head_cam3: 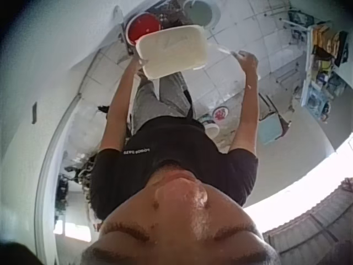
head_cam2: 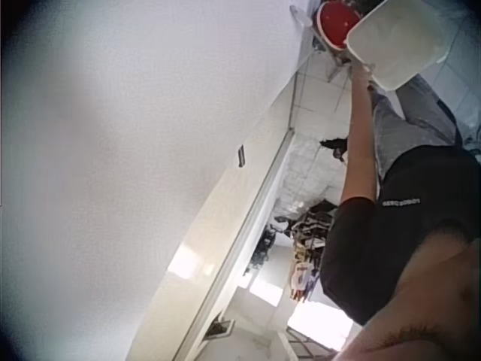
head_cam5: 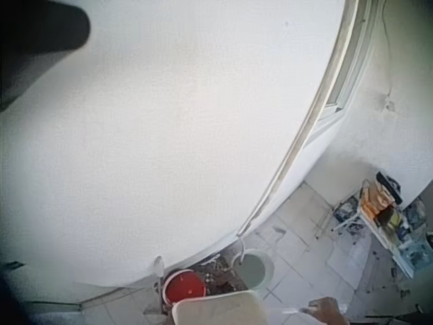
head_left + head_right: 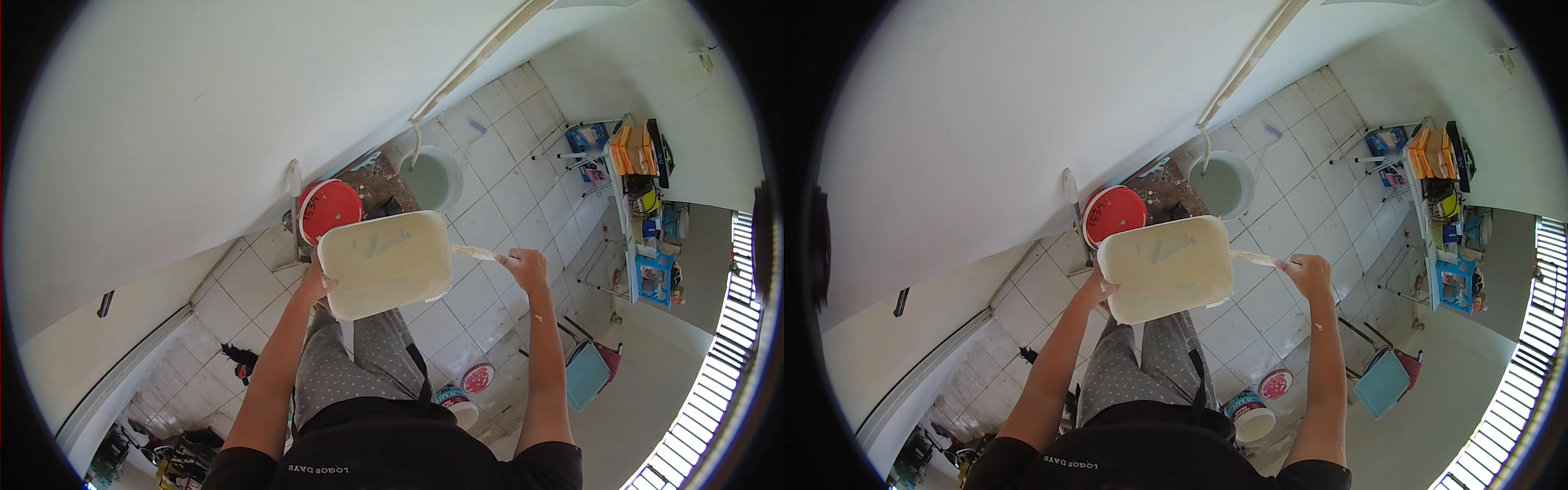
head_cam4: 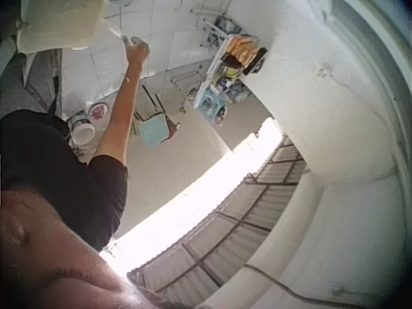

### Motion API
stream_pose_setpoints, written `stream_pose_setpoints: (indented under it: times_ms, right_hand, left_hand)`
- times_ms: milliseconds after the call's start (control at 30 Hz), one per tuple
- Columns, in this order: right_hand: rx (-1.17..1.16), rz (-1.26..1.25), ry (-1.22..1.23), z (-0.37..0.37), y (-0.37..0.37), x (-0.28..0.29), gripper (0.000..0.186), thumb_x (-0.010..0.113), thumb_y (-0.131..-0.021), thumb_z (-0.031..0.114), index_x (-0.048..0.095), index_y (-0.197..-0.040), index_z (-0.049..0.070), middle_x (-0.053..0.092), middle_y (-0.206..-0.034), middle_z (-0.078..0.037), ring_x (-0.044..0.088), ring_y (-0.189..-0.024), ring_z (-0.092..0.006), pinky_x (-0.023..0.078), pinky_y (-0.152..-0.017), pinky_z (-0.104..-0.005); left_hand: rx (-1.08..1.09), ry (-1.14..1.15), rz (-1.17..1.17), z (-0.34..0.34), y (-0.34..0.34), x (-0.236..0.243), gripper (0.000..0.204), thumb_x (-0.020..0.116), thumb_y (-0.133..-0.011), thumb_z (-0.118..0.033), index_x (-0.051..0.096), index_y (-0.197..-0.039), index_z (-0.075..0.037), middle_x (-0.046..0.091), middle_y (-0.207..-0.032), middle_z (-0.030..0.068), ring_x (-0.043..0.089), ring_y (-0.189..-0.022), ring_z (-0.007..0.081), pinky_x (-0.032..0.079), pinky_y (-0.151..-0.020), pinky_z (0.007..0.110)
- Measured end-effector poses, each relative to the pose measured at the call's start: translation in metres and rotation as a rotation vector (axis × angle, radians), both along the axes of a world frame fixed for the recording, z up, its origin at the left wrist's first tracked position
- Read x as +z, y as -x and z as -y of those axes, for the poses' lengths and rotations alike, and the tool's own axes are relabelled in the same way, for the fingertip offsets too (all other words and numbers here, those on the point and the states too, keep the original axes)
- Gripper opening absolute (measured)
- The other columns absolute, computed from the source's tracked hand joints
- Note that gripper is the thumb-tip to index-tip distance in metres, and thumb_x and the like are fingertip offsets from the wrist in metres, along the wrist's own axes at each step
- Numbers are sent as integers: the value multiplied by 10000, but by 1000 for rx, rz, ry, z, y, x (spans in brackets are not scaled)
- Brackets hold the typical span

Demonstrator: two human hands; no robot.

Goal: The person prepares paint in a container, then paints the bottom edge of a wall using a paint brush.

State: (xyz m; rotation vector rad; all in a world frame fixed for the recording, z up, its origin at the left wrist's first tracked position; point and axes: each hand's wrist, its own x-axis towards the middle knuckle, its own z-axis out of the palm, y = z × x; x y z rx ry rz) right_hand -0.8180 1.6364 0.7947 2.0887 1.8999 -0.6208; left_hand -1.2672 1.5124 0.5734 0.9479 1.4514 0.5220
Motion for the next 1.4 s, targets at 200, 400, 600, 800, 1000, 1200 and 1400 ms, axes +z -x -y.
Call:
stream_pose_setpoints:
  times_ms: [200,400,600,800,1000,1200,1400]
  right_hand:
    - [149,26,90,-4,23,-21,474,724,-765,543,702,-687,75,606,-583,-71,578,-593,-250,443,-590,-393]
    - [125,132,41,-7,-6,-22,479,716,-749,576,736,-755,98,647,-637,-71,624,-659,-256,486,-639,-386]
    - [121,64,16,-9,-20,-6,584,666,-776,628,718,-657,58,635,-588,-86,610,-594,-257,483,-611,-379]
    - [10,33,480,-25,12,-24,679,619,-805,669,634,-501,62,526,-457,-70,519,-458,-202,421,-525,-379]
    - [-159,-43,723,-48,-8,-62,695,665,-744,708,568,-446,88,464,-408,-16,461,-406,-165,375,-444,-331]
    - [-5,16,573,-51,-31,-68,700,674,-740,696,572,-459,63,489,-426,-45,485,-414,-197,424,-521,-358]
    - [-46,144,384,-44,-70,-53,684,657,-773,670,556,-443,80,474,-424,-37,482,-426,-182,427,-520,-333]
  left_hand:
    - [35,98,82,-4,-4,8,1029,767,-711,-103,83,-1476,-33,322,-1422,202,413,-1313,307,367,-1088,367]
    - [49,117,105,-7,-4,18,1017,747,-725,-71,76,-1490,-59,287,-1445,197,383,-1344,301,360,-1098,377]
    - [37,155,40,-5,-3,28,993,690,-771,-10,42,-1511,-145,419,-1402,194,482,-1270,343,503,-904,466]
    - [136,267,125,-7,-7,37,909,699,-782,-65,110,-1475,-52,477,-1350,234,527,-1237,347,441,-1021,407]
    - [15,-94,-50,8,0,-4,949,717,-773,-116,95,-1487,-59,481,-1358,238,526,-1241,346,434,-1018,399]
    - [66,0,29,0,-2,3,964,731,-726,-87,138,-1485,-57,423,-1393,207,452,-1302,320,387,-1061,396]
    - [52,-116,-41,6,-6,-2,981,735,-694,-62,157,-1487,-59,419,-1391,194,447,-1304,305,377,-1067,403]
